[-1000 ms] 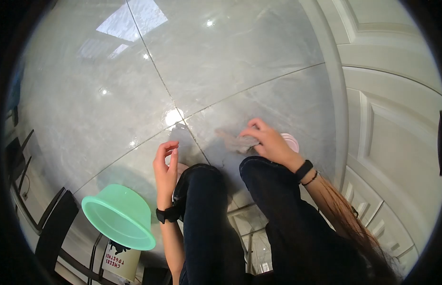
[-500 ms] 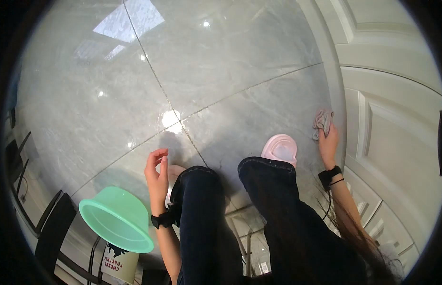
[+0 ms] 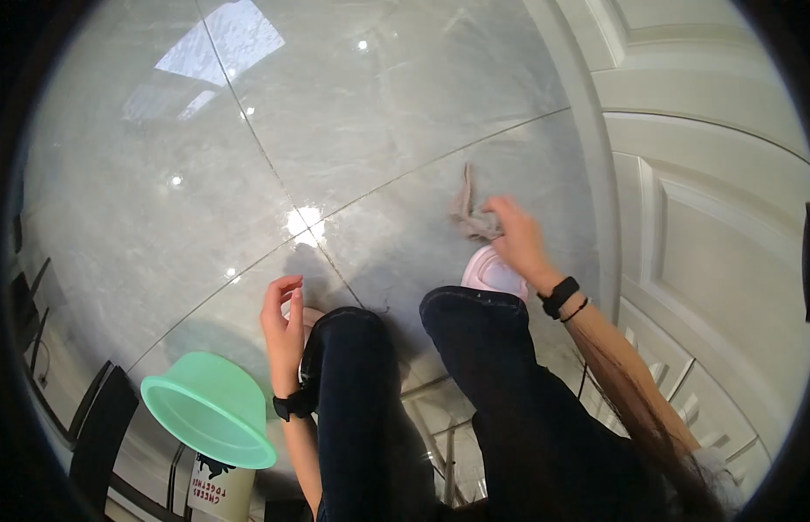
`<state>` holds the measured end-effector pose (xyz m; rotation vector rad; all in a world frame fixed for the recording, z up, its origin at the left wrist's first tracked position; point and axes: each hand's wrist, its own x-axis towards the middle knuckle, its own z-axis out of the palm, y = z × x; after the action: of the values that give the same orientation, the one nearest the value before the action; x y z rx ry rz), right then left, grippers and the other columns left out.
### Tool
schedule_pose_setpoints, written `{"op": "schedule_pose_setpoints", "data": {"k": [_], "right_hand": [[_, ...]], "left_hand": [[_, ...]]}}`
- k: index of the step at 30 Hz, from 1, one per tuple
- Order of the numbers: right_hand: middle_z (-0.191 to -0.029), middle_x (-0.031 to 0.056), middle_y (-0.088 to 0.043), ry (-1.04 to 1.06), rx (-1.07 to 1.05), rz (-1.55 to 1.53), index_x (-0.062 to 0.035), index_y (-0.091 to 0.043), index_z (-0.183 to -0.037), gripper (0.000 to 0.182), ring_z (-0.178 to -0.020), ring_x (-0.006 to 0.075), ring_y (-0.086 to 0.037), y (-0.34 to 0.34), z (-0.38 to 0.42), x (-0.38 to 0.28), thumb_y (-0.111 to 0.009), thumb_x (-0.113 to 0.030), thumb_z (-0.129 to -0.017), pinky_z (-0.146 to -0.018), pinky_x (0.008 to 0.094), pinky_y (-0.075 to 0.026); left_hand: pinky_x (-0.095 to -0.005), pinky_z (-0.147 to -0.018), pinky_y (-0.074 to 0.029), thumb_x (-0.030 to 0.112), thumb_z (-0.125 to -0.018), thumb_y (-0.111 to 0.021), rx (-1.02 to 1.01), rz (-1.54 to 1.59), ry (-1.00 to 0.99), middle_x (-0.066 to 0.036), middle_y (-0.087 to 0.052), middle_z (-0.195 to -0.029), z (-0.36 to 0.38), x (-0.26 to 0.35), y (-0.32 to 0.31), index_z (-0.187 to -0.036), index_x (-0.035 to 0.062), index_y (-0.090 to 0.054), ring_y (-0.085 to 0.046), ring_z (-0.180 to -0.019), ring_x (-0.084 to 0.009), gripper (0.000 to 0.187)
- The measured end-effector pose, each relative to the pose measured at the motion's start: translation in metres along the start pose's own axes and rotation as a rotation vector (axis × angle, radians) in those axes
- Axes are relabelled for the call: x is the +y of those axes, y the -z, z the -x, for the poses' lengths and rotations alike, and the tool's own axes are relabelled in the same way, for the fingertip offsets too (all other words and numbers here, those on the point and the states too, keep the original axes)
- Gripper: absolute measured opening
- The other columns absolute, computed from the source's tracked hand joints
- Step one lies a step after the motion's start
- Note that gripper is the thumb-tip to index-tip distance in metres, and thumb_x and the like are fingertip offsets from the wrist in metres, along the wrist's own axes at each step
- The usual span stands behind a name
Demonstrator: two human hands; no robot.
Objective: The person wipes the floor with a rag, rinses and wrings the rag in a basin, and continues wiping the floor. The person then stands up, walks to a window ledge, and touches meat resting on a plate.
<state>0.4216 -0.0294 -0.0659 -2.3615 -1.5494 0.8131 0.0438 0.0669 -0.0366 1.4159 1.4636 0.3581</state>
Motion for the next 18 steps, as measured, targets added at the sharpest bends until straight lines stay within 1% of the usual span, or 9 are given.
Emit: {"op": "schedule_pose_setpoints", "data": {"k": [2,4,7,10,13,18], "right_hand": [[-0.096,0.0184,-0.062,-0.183,0.092,-0.027,-0.0082,-0.058,-0.106,0.037,-0.082,0.0402,-0.061,0.007,0.002,0.026,-0.063,0.003,-0.071,-0.070,0.0451,-0.050],[-0.096,0.0203,-0.063,-0.338,0.196,-0.026,-0.0065,-0.058,-0.109,0.039,-0.085,0.0393,-0.062,0.019,0.006,0.078,-0.067,-0.002,-0.072,-0.070,0.0445,-0.050],[-0.096,0.0213,-0.062,-0.198,0.266,0.140,-0.0037,-0.057,-0.110,0.040,-0.087,0.0390,-0.062,0.032,0.006,0.085,-0.070,-0.005,-0.072,-0.072,0.0448,-0.049],[-0.097,0.0191,-0.062,-0.216,0.240,0.008,-0.0035,-0.056,-0.105,0.036,-0.089,0.0400,-0.060,0.018,0.001,0.058,-0.071,-0.006,-0.072,-0.073,0.0448,-0.049],[-0.089,0.0191,-0.062,0.009,0.174,-0.014,-0.0021,-0.056,-0.103,0.037,-0.080,0.0399,-0.061,0.003,0.003,0.010,-0.074,-0.007,-0.071,-0.067,0.0410,-0.048],[-0.088,0.0155,-0.062,-0.110,0.136,-0.068,-0.0050,-0.057,-0.102,0.037,-0.075,0.0329,-0.060,0.002,-0.001,0.020,-0.076,-0.009,-0.070,-0.067,0.0394,-0.047]], "left_hand": [[-0.0327,-0.090,-0.047,0.011,-0.098,-0.053,0.004,0.002,0.000,-0.011,-0.067,-0.106,0.001,-0.002,0.002,-0.109,-0.0008,-0.061,-0.063,-0.100,-0.0203,0.018],[-0.0329,-0.090,-0.047,0.010,-0.098,-0.053,0.030,0.026,-0.009,-0.011,-0.067,-0.106,0.000,-0.008,0.005,-0.109,-0.0010,-0.061,-0.063,-0.100,-0.0204,0.018],[-0.0332,-0.090,-0.047,0.010,-0.097,-0.053,0.008,0.023,-0.009,-0.011,-0.067,-0.106,0.003,-0.016,0.009,-0.109,-0.0012,-0.061,-0.063,-0.100,-0.0205,0.018],[-0.0333,-0.091,-0.047,0.010,-0.098,-0.053,0.016,0.034,-0.008,-0.011,-0.067,-0.107,-0.001,-0.012,0.006,-0.110,-0.0010,-0.061,-0.062,-0.101,-0.0203,0.018],[-0.0330,-0.092,-0.047,0.010,-0.098,-0.052,0.024,0.056,0.009,-0.011,-0.066,-0.107,-0.003,-0.006,0.004,-0.110,-0.0005,-0.061,-0.062,-0.102,-0.0196,0.018],[-0.0325,-0.092,-0.046,0.011,-0.098,-0.052,0.034,0.080,0.013,-0.010,-0.066,-0.108,-0.005,-0.002,0.001,-0.110,-0.0001,-0.061,-0.061,-0.103,-0.0188,0.018]]}}
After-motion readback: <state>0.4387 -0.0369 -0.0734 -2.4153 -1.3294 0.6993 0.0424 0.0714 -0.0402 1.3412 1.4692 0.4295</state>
